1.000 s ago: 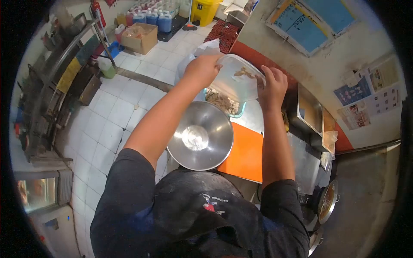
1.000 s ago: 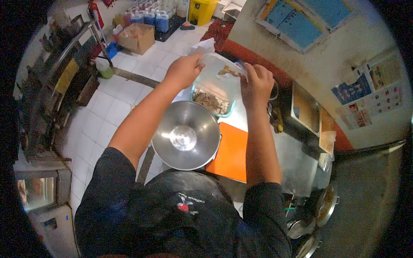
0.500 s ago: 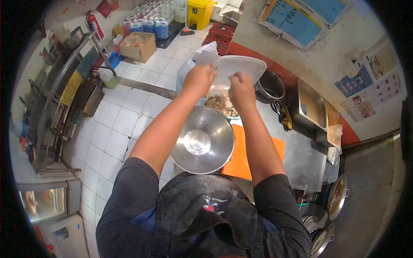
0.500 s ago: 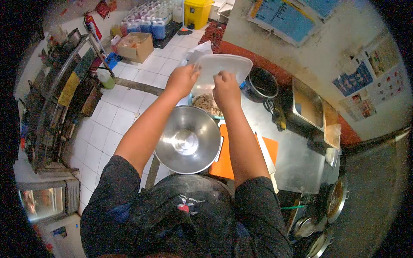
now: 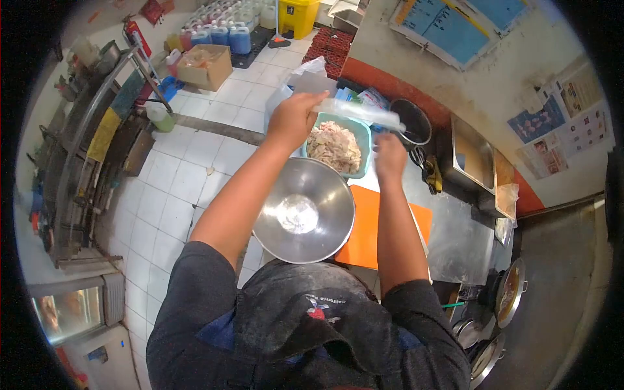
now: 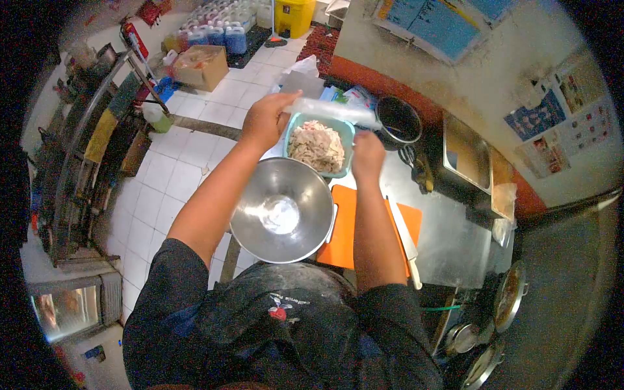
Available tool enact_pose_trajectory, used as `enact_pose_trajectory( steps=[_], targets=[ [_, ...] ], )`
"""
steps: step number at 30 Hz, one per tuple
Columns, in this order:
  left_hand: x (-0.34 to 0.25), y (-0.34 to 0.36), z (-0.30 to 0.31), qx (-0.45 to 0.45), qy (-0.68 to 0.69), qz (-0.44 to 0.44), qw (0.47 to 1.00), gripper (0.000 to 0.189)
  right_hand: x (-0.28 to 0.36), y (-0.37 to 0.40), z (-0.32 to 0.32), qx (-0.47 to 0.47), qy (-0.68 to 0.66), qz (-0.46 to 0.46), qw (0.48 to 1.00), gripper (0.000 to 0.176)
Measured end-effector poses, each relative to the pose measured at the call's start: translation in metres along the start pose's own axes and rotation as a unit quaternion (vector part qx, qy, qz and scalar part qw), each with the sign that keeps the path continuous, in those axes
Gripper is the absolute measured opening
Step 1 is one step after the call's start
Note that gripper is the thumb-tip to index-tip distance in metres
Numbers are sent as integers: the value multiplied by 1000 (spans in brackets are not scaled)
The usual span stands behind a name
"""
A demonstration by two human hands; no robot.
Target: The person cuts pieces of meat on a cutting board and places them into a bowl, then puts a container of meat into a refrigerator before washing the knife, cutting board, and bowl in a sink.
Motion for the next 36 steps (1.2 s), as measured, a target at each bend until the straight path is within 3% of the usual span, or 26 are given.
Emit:
enact_pose_trajectory(
  steps=[1,2,4,5,7,11,13,16,17,18,20,21,22,23,25,30,32,35,36],
  targets=[
    [-5,2,-1,-8,17,-70,997,52,-34,8,15,-50,-206,-253,944,47],
    [5,5,-6,-8,16,-66,998,52,-36,15,22,-45,-304,-318,897,56],
    [11,16,-31,70,-16,-101,992,64,-22,26,15,81,-380,-355,850,53],
    [15,17,-36,76,-13,-103,992,64,-30,25,11,75,-382,-357,849,53],
    [33,29,-66,177,-70,-123,974,72,-49,10,4,52,-130,-233,962,47],
    [73,47,-93,249,-154,-141,946,78,-79,20,-22,63,-79,-228,968,47],
    [91,61,-103,328,-142,-95,929,76,-94,22,-25,62,27,-175,982,58],
    [97,66,-105,325,-96,-78,938,70,-102,25,-26,77,89,-137,984,60],
    [97,70,-108,329,-96,-79,936,70,-92,26,-24,79,127,-61,987,56],
    [105,68,-107,286,-85,-33,954,65,-91,30,-25,78,127,-63,987,56],
    [118,65,-111,242,-73,14,968,63,-90,34,-22,29,64,-95,993,52],
    [145,78,-124,333,-78,204,917,63,-87,30,-20,29,65,-95,993,52],
    [160,100,-127,405,-80,383,826,66,-102,33,-31,85,13,-222,971,54],
    [153,96,-125,404,-81,383,827,66,-114,47,-42,141,-39,-346,927,56],
    [129,75,-128,373,-19,318,871,78,-110,44,-39,123,-50,-348,928,56],
    [98,23,-141,281,-36,235,930,77,-83,38,-12,88,-110,-335,932,57],
    [57,-3,-129,232,-3,204,951,78,-58,23,18,15,-186,-235,954,53],
    [-32,-21,-80,214,103,200,951,78,10,34,74,21,-434,-128,891,58],
    [-58,-22,-64,198,134,131,962,80,30,41,93,37,-455,-108,883,71]
  ],
)
Point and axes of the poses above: each hand's wrist, its own y-axis away from the middle knuckle, its own z-axis out of the back of the hand, x = y × z, the point moved 10 cm from there along -y, towards the middle knuckle, and after that the axes turned 13 degrees about -x, right-handed, at the moved point
